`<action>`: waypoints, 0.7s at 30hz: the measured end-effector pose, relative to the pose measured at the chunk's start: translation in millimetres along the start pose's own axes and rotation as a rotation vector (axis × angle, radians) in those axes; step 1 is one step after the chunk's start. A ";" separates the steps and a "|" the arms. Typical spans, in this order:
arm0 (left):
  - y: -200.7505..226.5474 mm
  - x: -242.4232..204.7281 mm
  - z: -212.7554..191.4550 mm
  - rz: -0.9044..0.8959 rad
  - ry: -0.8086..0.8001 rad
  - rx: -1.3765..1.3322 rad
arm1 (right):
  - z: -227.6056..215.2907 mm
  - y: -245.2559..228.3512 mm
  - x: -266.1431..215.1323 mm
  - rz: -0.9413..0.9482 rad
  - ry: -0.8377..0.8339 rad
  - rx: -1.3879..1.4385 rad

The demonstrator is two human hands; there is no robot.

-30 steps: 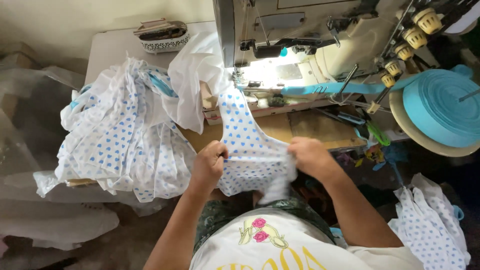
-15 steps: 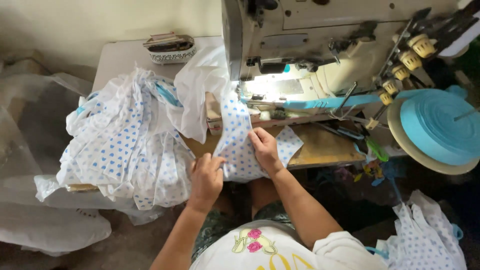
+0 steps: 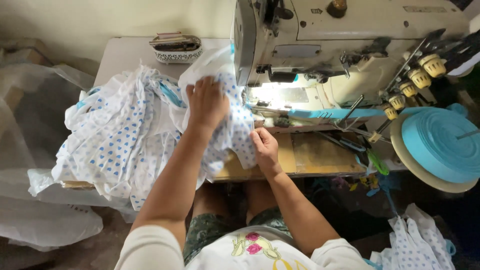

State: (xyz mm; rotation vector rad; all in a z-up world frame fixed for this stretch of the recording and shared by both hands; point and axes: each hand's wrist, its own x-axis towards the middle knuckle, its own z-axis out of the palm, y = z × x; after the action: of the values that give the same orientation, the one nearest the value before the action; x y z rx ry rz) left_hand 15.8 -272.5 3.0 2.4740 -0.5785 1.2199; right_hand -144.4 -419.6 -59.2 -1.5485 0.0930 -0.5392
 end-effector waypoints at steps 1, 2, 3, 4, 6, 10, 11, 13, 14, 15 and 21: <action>-0.8 10.7 -1.3 -0.002 -0.010 -0.002 | 3.4 -3.2 0.2 0.010 0.001 -0.002; -1.4 21.1 -2.8 -0.087 -0.326 -0.040 | 6.8 -6.4 0.0 0.031 0.019 0.049; -1.5 38.1 -2.7 -0.167 -0.632 -0.080 | 10.0 -11.2 5.8 0.041 0.038 0.100; 12.6 45.9 -32.2 -0.164 -0.631 -0.083 | 8.6 -12.5 2.3 0.039 0.042 0.098; 37.2 62.5 -92.0 -0.242 -0.751 -0.024 | 8.8 -14.6 -1.3 0.025 0.051 0.071; 65.7 -12.2 -84.5 -0.119 -0.536 0.078 | 16.6 -29.3 -19.6 -0.053 0.076 0.076; 69.4 -16.4 -92.8 -0.129 -0.573 0.061 | 21.2 -30.7 -23.5 -0.083 0.086 0.086; 68.6 -13.5 -99.8 -0.142 -0.610 0.043 | 21.5 -15.0 -20.3 -0.112 0.094 0.095; 64.0 -6.2 -98.3 -0.139 -0.643 0.041 | 17.1 2.2 -13.0 -0.188 0.086 0.016; 59.2 0.7 -96.7 -0.136 -0.676 0.039 | 12.9 19.7 -5.9 -0.263 0.077 -0.063; 24.4 45.3 -37.6 -0.207 -0.915 -0.012 | 18.9 -34.3 20.1 -0.341 0.002 -0.413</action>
State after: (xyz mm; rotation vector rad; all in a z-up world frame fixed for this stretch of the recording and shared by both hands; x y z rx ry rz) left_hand 3.5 -286.3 64.0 2.8947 -0.4948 -0.0535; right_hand -128.7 -407.6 -19.9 -1.9833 -0.0643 -0.8281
